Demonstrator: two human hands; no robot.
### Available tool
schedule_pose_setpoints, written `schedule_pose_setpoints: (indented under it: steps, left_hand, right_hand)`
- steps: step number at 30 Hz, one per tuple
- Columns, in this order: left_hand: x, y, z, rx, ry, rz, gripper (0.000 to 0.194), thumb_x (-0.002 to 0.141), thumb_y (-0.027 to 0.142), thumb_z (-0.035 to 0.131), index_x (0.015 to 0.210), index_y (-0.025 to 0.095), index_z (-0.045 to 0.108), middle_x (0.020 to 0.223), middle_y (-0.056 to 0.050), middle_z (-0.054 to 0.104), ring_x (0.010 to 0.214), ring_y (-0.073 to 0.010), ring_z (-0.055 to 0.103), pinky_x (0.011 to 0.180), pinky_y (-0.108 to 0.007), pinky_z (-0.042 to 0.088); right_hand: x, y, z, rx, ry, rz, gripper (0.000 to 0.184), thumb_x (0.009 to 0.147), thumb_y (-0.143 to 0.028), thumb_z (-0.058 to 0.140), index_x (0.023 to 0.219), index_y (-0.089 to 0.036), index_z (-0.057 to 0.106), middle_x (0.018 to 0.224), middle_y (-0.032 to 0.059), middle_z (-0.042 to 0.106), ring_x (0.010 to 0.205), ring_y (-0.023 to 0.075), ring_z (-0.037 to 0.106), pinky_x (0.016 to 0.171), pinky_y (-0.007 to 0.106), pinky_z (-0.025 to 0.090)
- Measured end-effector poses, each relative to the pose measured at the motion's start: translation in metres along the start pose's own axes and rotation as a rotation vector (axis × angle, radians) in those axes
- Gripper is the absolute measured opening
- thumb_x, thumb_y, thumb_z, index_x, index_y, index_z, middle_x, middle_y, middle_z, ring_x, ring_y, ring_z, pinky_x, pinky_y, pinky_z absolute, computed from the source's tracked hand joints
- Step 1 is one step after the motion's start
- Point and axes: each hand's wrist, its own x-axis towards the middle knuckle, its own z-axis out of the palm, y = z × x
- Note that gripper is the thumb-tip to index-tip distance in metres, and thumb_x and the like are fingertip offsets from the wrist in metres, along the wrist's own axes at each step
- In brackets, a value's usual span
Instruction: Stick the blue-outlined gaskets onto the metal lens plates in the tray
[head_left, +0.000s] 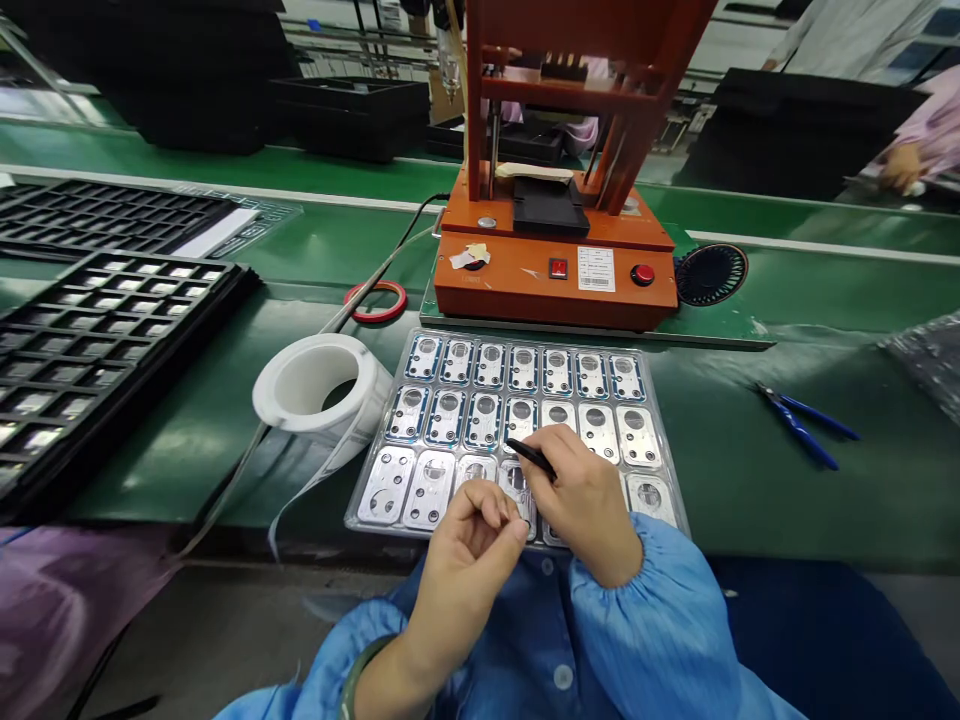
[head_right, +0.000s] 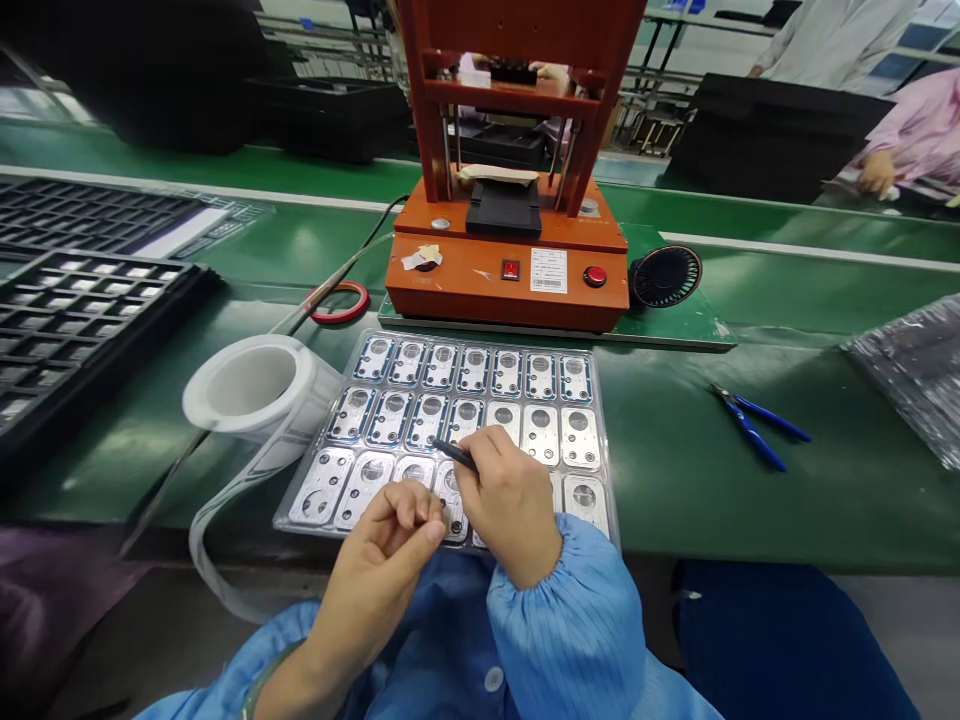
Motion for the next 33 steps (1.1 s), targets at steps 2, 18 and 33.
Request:
schedule_pose_setpoints:
  steps: [2,18,33]
  left_hand:
    - [-0.008,-0.001,-0.007,0.119,-0.041,0.074,0.017,0.082,0.016,0.064,0.075,0.02,0.05,0.075,0.002,0.047,0.068,-0.0095,0.05,0.064,-0.02,0.046]
    - [0.002,0.041,-0.083,1.613,0.364,0.808,0.017,0.086,0.022,0.057,0.1,0.02,0.066,0.098,-0.011,0.058,0.095,-0.0276,0.052,0.087,-0.045,0.042]
    - [0.066,0.031,-0.031,1.762,0.329,0.552,0.018,0.083,0.029,0.062,0.096,0.017,0.07,0.109,-0.014,0.057,0.103,-0.0321,0.048,0.088,-0.046,0.043]
  right_hand:
    - [-0.001,0.001,0.0,-0.005,0.012,-0.009,0.013,0.088,-0.018,0.049,0.085,-0.02,0.061,0.086,0.0031,0.065,0.074,0.0171,0.062,0.062,0.026,0.044]
    - [-0.007,0.006,0.002,-0.012,0.004,-0.029,0.013,0.091,-0.024,0.048,0.086,-0.02,0.059,0.087,0.0019,0.065,0.074,0.0178,0.062,0.06,0.028,0.042]
    - [-0.005,0.007,0.003,0.009,0.003,-0.046,0.012,0.09,-0.02,0.048,0.086,-0.019,0.059,0.086,0.0023,0.064,0.074,0.0189,0.062,0.061,0.028,0.042]
